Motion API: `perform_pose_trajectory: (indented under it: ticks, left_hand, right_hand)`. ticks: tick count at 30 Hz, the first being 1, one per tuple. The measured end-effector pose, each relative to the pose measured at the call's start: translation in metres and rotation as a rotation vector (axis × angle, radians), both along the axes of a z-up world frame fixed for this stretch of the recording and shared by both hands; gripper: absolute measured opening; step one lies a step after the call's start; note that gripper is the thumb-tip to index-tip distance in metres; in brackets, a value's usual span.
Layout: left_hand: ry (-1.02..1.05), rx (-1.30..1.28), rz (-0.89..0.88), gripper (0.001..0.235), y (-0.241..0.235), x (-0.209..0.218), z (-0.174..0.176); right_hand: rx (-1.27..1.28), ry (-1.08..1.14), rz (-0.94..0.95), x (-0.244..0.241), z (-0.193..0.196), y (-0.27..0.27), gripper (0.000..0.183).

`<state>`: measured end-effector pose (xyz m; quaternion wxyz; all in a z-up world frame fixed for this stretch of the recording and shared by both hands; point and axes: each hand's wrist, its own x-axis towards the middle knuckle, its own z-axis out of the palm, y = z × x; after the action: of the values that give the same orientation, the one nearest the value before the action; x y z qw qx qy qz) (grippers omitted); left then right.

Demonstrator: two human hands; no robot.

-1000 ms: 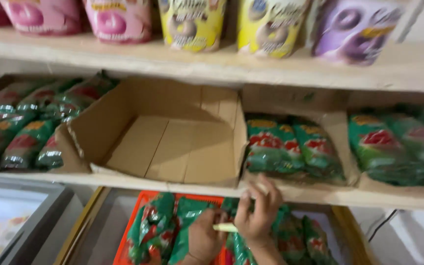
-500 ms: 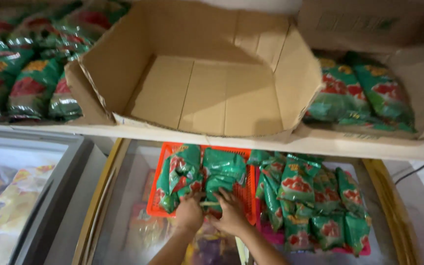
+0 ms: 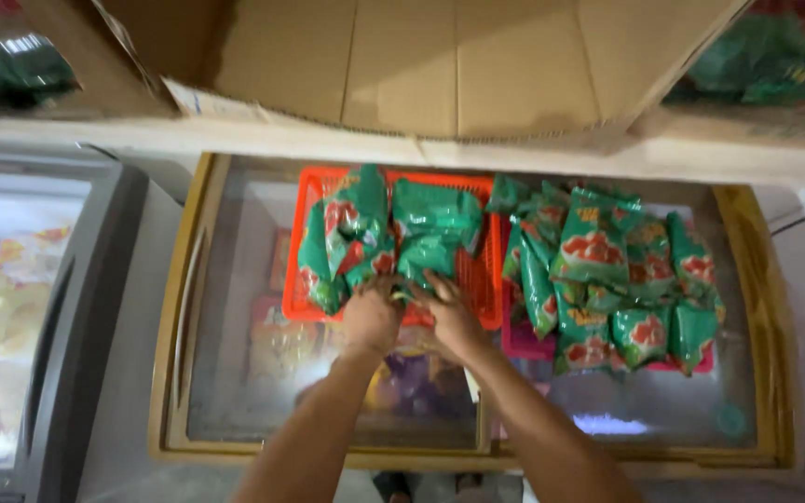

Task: The person sorts green food packets from a shelf and a red basket into a cardboard box.

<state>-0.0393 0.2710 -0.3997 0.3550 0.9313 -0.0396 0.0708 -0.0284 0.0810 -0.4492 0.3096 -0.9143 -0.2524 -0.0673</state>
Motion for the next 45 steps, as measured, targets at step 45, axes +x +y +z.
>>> perform_pose_trajectory:
  ticks: [45]
  left_hand:
    - [-0.337, -0.327, -0.186, 0.030, -0.017, -0.021, 0.054]
  right_hand:
    - [0.389, 0.300, -0.147, -0.005, 0.059, 0.010, 0.015]
